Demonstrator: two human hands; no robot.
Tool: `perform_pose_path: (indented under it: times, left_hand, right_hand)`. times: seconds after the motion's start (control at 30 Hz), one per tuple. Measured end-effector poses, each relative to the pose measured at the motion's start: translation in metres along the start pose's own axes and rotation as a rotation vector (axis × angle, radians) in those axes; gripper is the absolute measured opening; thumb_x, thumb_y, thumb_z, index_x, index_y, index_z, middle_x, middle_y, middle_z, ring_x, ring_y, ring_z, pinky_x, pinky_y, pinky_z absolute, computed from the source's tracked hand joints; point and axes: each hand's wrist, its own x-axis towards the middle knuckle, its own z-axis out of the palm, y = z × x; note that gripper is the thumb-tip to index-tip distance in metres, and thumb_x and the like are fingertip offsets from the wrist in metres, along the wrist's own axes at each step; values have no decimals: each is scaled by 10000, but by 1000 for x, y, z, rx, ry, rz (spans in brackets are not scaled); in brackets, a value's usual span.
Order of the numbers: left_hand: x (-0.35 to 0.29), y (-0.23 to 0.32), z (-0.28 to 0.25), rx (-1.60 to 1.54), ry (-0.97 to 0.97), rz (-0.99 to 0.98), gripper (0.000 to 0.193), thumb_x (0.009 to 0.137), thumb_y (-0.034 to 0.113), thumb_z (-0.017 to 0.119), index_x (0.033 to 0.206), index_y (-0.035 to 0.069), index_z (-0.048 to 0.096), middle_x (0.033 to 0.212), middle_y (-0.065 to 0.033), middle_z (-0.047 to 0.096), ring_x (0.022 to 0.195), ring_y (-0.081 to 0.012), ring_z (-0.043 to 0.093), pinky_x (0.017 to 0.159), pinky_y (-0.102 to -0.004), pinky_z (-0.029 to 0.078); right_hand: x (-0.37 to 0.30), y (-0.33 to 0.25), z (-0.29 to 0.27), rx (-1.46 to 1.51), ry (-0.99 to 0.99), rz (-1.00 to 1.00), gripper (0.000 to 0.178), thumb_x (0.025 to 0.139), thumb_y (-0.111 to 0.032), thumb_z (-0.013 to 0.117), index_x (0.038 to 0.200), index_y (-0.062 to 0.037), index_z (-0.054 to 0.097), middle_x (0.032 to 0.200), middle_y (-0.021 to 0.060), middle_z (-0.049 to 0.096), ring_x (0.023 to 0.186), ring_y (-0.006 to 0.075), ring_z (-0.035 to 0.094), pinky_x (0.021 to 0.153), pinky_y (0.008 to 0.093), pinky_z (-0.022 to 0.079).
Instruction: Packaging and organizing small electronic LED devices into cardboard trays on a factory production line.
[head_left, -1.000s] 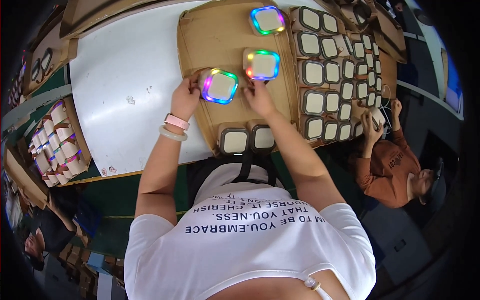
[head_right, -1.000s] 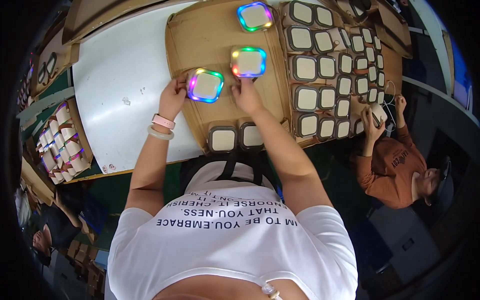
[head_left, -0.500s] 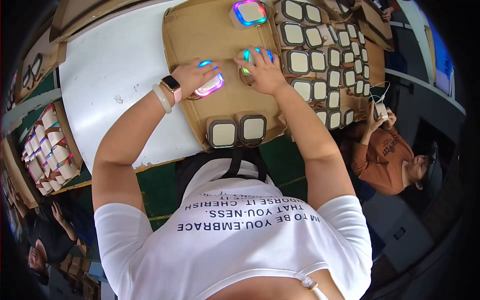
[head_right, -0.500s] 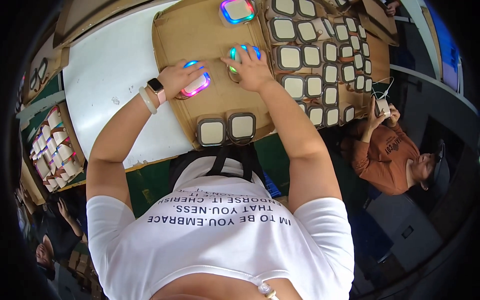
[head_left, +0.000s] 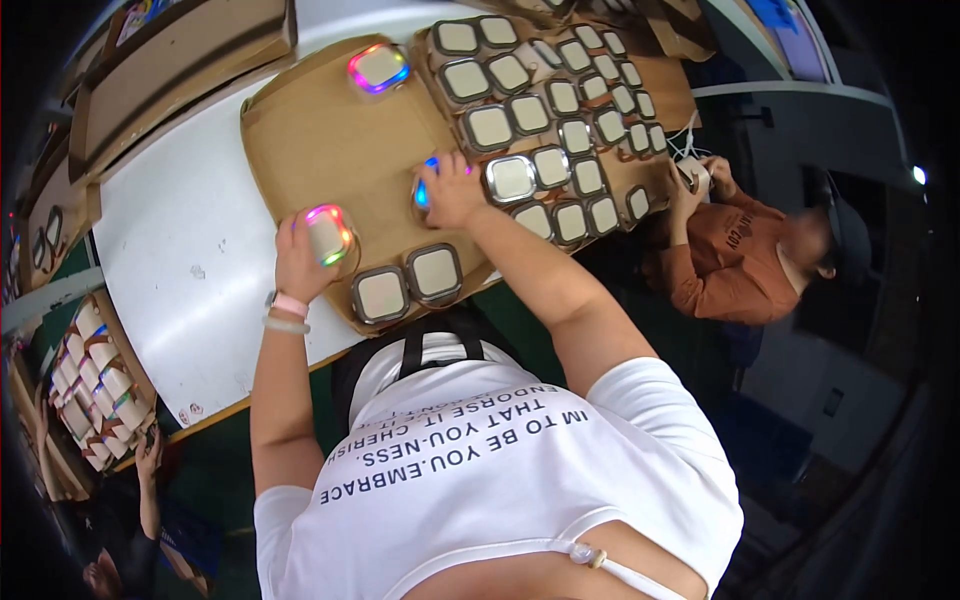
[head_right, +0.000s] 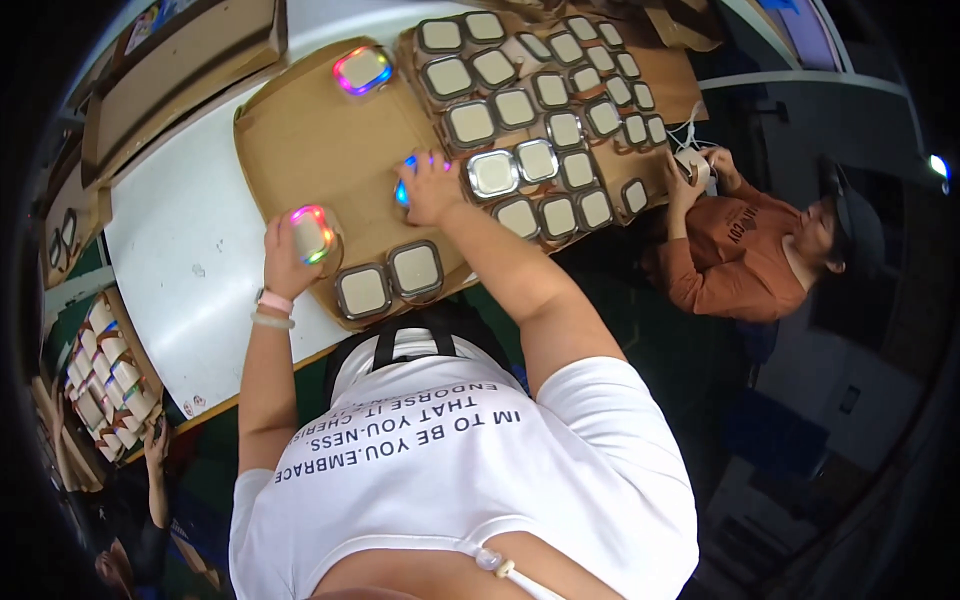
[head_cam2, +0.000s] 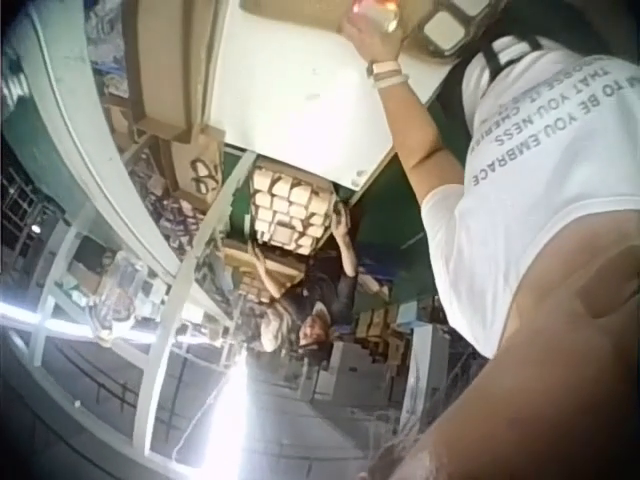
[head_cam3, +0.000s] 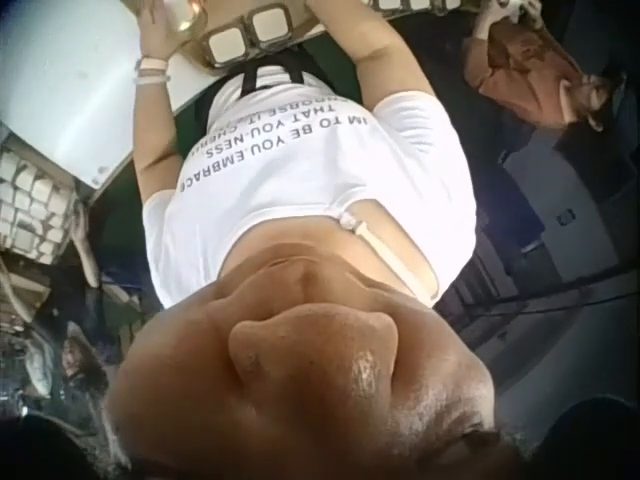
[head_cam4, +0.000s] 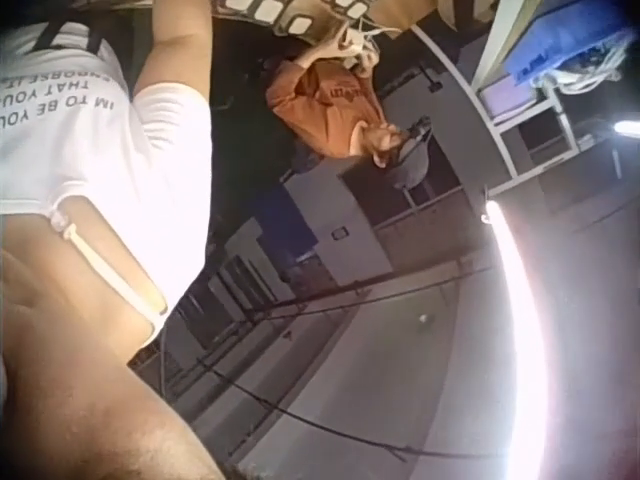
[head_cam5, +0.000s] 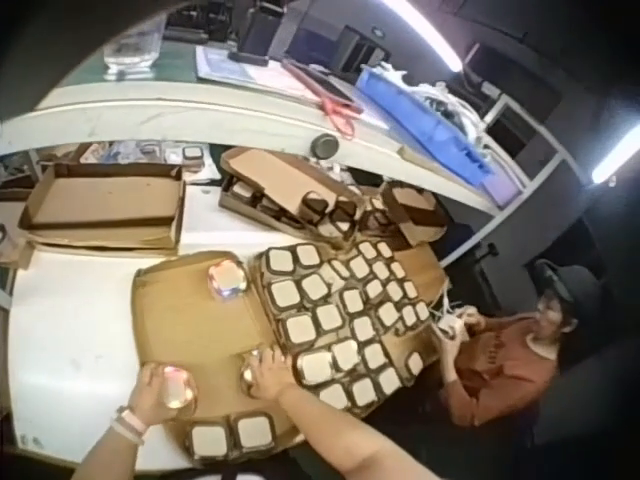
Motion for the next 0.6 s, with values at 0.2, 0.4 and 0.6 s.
perform_pose_path:
  times: [0.2,0.4,0.6]
  left_hand:
    - [-30,65,-40,-11,282,-29,792,560,91,722,1274,26,384,1186,-205,432,1148,-403,399,1012,-449,359]
    - [-56,107,-123,-48,1030,-88,918,553,11,798,1314,26,284,1279,-148,360,1174,-271,421,1004,-395,395]
    - [-64,161,-158,-101,1437,21,922,560,-100,698,1345,32,233,1289,-154,367,1146,-291,452,979,-432,424]
  right_hand:
    - [-50,0,-7,63,232,-145,739,523,-178,784,1192,-168,471,1215,155,398,1133,385,403,851,539,385]
    - [-120,61,-169,125,1093,-15,724,502,-115,810,1131,-63,454,1124,164,474,1080,335,449,925,449,395]
    - [-215,109,-268,778,1964,-11,786,516,26,781,1151,-39,322,1080,135,466,947,275,575,769,376,594]
